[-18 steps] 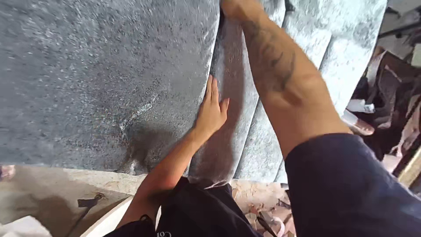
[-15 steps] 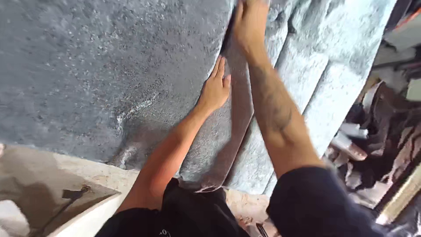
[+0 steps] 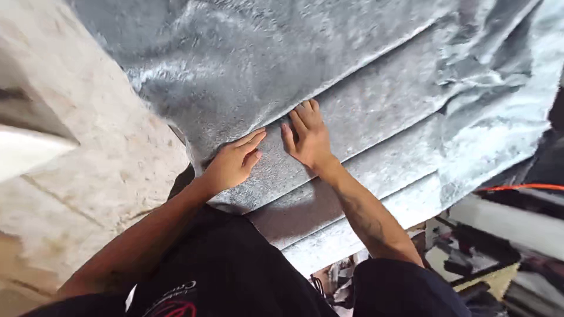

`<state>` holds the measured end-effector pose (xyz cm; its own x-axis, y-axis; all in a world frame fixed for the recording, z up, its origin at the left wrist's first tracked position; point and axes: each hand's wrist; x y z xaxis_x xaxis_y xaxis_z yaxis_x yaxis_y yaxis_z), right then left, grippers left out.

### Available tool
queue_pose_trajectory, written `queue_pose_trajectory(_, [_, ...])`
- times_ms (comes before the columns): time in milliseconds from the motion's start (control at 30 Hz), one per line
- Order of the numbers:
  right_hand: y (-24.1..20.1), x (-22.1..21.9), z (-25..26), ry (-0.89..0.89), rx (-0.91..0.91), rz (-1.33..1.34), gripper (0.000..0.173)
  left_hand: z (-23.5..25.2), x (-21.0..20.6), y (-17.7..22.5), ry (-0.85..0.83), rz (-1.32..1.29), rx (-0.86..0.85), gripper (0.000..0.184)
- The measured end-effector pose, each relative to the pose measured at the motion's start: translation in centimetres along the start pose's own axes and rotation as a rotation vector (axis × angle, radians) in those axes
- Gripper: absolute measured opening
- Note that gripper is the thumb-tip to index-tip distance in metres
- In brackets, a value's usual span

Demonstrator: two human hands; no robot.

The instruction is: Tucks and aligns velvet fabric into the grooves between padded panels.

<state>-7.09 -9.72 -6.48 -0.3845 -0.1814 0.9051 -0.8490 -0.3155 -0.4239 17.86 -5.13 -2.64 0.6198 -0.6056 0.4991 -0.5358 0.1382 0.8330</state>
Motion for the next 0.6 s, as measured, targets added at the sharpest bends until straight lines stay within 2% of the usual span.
queue_pose_trajectory(100, [-0.8, -0.7, -0.2, -0.092, 0.155, 0.055, 0.042, 0.9, -0.3, 0.8, -0.025, 0.074, 0.094, 0.056])
queue_pose_trajectory(200, [1.1, 1.4, 1.6, -0.192, 0.162, -0.058, 0.041, 3.1, 0.0, 0.6, -0.061, 0.101, 0.116, 0.053])
queue_pose_trajectory(300, [6.8, 4.9, 3.8, -0.174, 0.038, -0.294, 0.040, 0.9, 0.3, -0.2, -0.072, 0.041, 0.076, 0.052])
queue_pose_trajectory(367, [11.7, 8.8, 7.7, -0.193, -0.148, -0.507, 0.044, -1.0, 0.7, -1.9, -0.021, 0.027, 0.044, 0.054])
queue_pose_trajectory(400, [12.6, 10.1, 8.6, -0.260, -0.284, -0.582, 0.048, -2.5, 0.6, -2.4, -0.001, 0.003, 0.043, 0.055])
queue_pose_trajectory(433, [11.5, 10.1, 7.9, -0.334, -0.424, -0.616, 0.056, -4.5, 0.4, -2.6, -0.007, -0.021, 0.047, 0.056])
queue_pose_trajectory(467, [8.6, 9.0, 7.5, -0.363, -0.538, -0.604, 0.070, -5.8, 0.4, -2.7, -0.008, -0.034, 0.050, 0.056])
queue_pose_trajectory(500, [4.6, 7.0, 8.0, -0.311, -0.629, -0.587, 0.084, -5.6, 0.8, -3.4, 0.021, -0.026, 0.044, 0.056])
queue_pose_trajectory(567, [-5.1, 2.0, 6.4, -0.203, -0.770, -0.525, 0.091, -5.4, 1.0, -3.9, 0.034, -0.075, 0.057, 0.055])
queue_pose_trajectory(600, [-8.5, -0.3, 5.7, -0.190, -0.867, -0.489, 0.096, -5.8, 0.9, -3.7, 0.022, -0.110, 0.072, 0.054])
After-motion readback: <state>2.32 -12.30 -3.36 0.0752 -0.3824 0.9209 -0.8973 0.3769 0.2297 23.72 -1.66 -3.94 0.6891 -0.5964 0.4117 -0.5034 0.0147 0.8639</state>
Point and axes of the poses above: each hand's wrist, its own z-axis towards the middle knuckle, its own x-axis out of the back of the hand, y = z × x, and after that the axes turned 10 degrees about -x, right-handed
